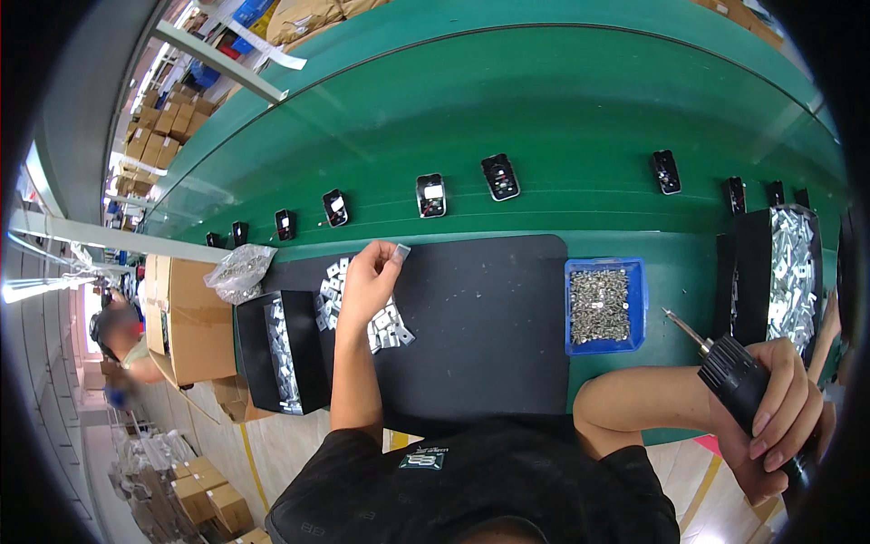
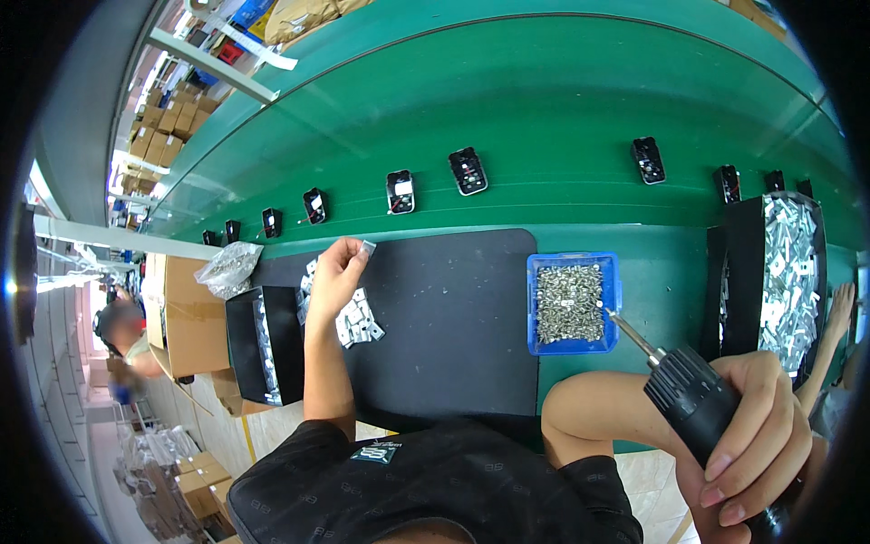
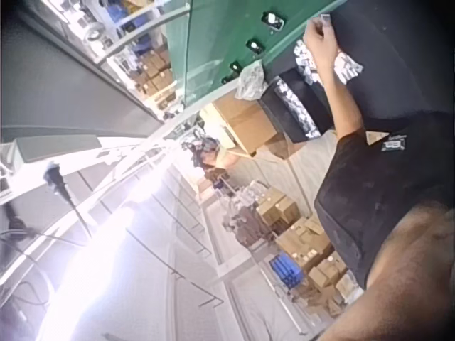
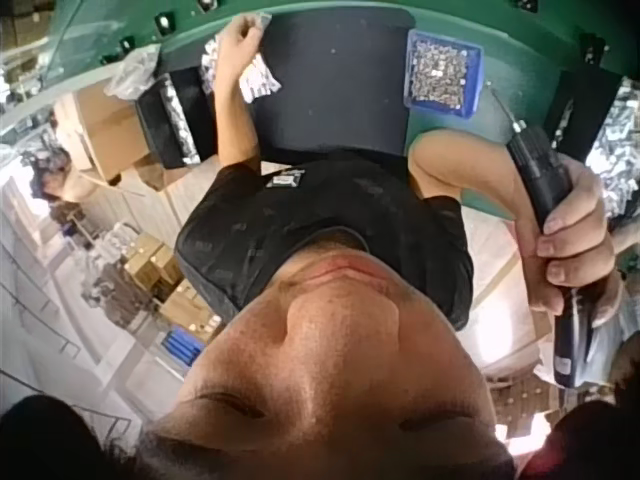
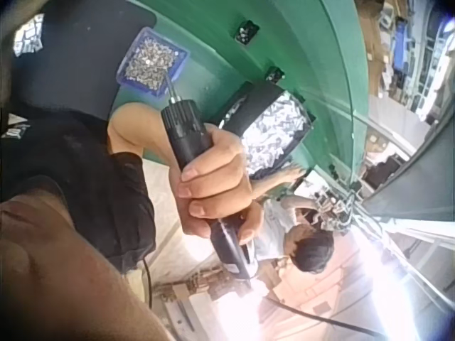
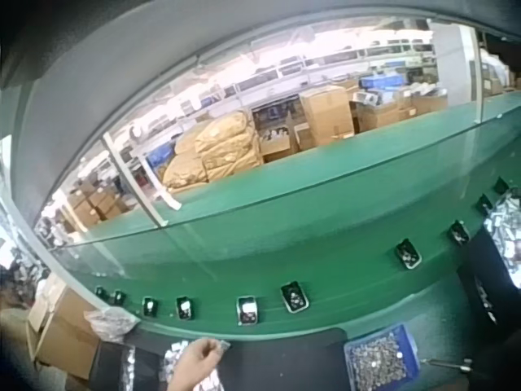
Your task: Use an electric screwdriver to assemble small black plastic casings with metal components.
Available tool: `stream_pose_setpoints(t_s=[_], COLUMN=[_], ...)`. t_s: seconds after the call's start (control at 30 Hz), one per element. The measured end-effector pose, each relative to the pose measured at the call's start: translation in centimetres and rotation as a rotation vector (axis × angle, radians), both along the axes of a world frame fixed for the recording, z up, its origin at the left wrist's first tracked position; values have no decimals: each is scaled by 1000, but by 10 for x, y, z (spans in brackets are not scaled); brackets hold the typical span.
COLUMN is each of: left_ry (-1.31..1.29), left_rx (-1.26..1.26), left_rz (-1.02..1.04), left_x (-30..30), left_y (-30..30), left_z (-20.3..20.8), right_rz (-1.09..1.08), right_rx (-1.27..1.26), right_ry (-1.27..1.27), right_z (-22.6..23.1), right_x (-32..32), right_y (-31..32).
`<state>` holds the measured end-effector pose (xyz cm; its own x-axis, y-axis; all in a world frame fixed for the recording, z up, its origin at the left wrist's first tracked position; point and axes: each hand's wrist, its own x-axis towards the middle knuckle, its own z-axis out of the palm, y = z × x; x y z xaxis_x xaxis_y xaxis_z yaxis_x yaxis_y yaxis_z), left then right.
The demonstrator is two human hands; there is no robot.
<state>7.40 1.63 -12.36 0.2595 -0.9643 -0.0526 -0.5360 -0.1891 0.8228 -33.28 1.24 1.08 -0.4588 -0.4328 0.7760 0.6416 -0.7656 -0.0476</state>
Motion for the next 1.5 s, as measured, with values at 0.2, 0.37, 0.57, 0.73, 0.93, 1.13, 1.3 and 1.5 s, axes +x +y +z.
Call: stream_pose_setpoints(t_s=[0.2, 0.37, 0.57, 0.73, 0.93, 1.13, 1.3, 1.5], left_ry=[32, -231, -397, -520, -502, -517, -672, -691], left_rx=[-98, -138, -133, -208, -101, -132, 36, -175], left_rz=[-60, -142, -235, -160, -106, -205, -395, -414], left_x=[-52, -81, -86, -90, -95, -85, -88, -90], left_y=[-66, -118, -139, -143, -147, -144, -121, -121], left_z=[18, 16, -9, -29, -22, -24, -4, -4], right_rz=[-108, -121, -67, -67, 4, 11, -147, -78], right_rx=[41, 42, -7, -7, -81, -99, 13, 6], right_ry=[-16, -3, 4, 21, 17, 68, -175, 40], right_z=[1, 2, 0, 0, -6, -1, -1, 7], right_x=[5, 3, -2, -1, -4, 2, 13, 14], right_y=[0, 0, 1, -1, -3, -2, 7, 1])
